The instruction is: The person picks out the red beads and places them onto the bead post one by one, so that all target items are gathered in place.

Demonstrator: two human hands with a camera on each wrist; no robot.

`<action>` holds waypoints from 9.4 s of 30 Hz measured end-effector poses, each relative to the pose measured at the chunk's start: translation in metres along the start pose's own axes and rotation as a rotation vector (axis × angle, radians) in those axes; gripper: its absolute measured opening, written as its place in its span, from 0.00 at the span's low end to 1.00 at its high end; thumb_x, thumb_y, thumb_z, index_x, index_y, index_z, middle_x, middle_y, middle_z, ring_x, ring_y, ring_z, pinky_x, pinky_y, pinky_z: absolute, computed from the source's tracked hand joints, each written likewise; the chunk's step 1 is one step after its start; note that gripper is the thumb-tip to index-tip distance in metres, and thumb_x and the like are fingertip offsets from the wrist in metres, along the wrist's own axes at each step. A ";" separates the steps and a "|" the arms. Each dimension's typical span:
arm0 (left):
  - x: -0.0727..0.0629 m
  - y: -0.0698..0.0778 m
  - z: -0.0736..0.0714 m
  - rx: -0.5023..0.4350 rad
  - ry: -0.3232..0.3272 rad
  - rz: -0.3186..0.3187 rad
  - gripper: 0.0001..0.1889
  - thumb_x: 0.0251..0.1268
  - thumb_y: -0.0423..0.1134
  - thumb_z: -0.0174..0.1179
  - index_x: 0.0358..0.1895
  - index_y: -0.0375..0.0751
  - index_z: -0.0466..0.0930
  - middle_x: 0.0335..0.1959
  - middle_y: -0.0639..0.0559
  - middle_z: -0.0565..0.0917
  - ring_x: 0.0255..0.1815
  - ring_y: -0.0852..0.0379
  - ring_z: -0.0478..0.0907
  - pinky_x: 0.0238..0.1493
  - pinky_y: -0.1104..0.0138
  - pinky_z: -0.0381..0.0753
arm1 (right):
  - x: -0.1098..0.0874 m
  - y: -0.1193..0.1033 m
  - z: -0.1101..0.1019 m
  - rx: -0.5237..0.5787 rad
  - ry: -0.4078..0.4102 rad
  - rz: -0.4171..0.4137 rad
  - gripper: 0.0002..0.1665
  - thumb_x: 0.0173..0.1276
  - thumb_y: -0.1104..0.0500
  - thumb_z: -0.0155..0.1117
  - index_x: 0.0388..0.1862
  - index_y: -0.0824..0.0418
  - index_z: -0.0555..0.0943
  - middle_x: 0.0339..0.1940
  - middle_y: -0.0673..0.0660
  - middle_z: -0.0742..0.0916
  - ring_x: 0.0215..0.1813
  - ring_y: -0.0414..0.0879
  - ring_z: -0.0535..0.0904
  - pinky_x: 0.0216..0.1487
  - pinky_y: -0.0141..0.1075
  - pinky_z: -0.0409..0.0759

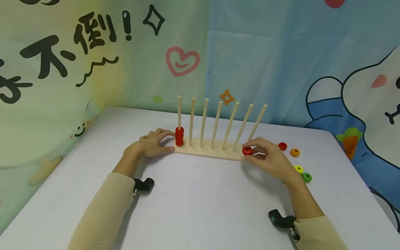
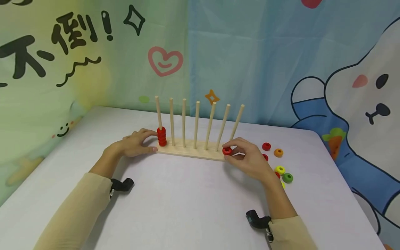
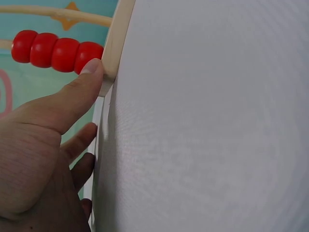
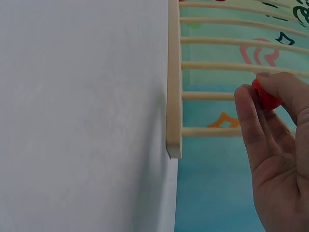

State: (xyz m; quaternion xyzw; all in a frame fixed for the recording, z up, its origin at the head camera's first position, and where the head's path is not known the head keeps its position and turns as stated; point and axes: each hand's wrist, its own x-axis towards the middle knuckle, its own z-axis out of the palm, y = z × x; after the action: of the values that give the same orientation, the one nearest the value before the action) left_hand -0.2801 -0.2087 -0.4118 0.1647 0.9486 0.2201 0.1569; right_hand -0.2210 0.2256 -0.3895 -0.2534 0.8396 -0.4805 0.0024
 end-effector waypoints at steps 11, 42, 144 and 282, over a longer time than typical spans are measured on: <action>-0.001 0.000 -0.003 -0.004 0.000 -0.002 0.36 0.68 0.64 0.61 0.77 0.63 0.63 0.78 0.43 0.60 0.69 0.38 0.63 0.68 0.30 0.55 | 0.011 -0.005 0.020 0.020 -0.031 -0.029 0.20 0.67 0.69 0.71 0.57 0.65 0.82 0.52 0.57 0.84 0.48 0.49 0.86 0.51 0.34 0.85; 0.002 0.002 0.000 -0.001 0.004 -0.002 0.36 0.68 0.64 0.60 0.77 0.63 0.63 0.79 0.43 0.60 0.72 0.36 0.61 0.69 0.29 0.54 | 0.030 -0.018 0.037 0.050 -0.073 -0.051 0.19 0.67 0.65 0.73 0.56 0.63 0.83 0.50 0.56 0.87 0.46 0.50 0.86 0.50 0.36 0.86; 0.000 -0.002 0.001 -0.006 0.008 -0.003 0.37 0.67 0.66 0.61 0.77 0.65 0.63 0.79 0.44 0.60 0.71 0.38 0.63 0.69 0.30 0.56 | 0.108 -0.081 0.107 0.220 -0.036 -0.294 0.19 0.67 0.70 0.71 0.56 0.62 0.83 0.51 0.57 0.83 0.46 0.52 0.87 0.49 0.42 0.87; 0.008 -0.003 0.003 -0.013 0.027 -0.014 0.36 0.67 0.65 0.61 0.77 0.65 0.64 0.79 0.44 0.61 0.72 0.36 0.62 0.69 0.31 0.55 | 0.089 -0.087 0.102 0.219 0.065 -0.400 0.16 0.70 0.72 0.65 0.56 0.63 0.82 0.50 0.61 0.83 0.31 0.48 0.84 0.33 0.41 0.88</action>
State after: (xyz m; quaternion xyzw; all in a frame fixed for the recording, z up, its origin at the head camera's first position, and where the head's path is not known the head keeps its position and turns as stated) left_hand -0.2864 -0.2074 -0.4177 0.1539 0.9503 0.2272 0.1469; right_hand -0.2361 0.0696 -0.3530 -0.3975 0.7151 -0.5676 -0.0923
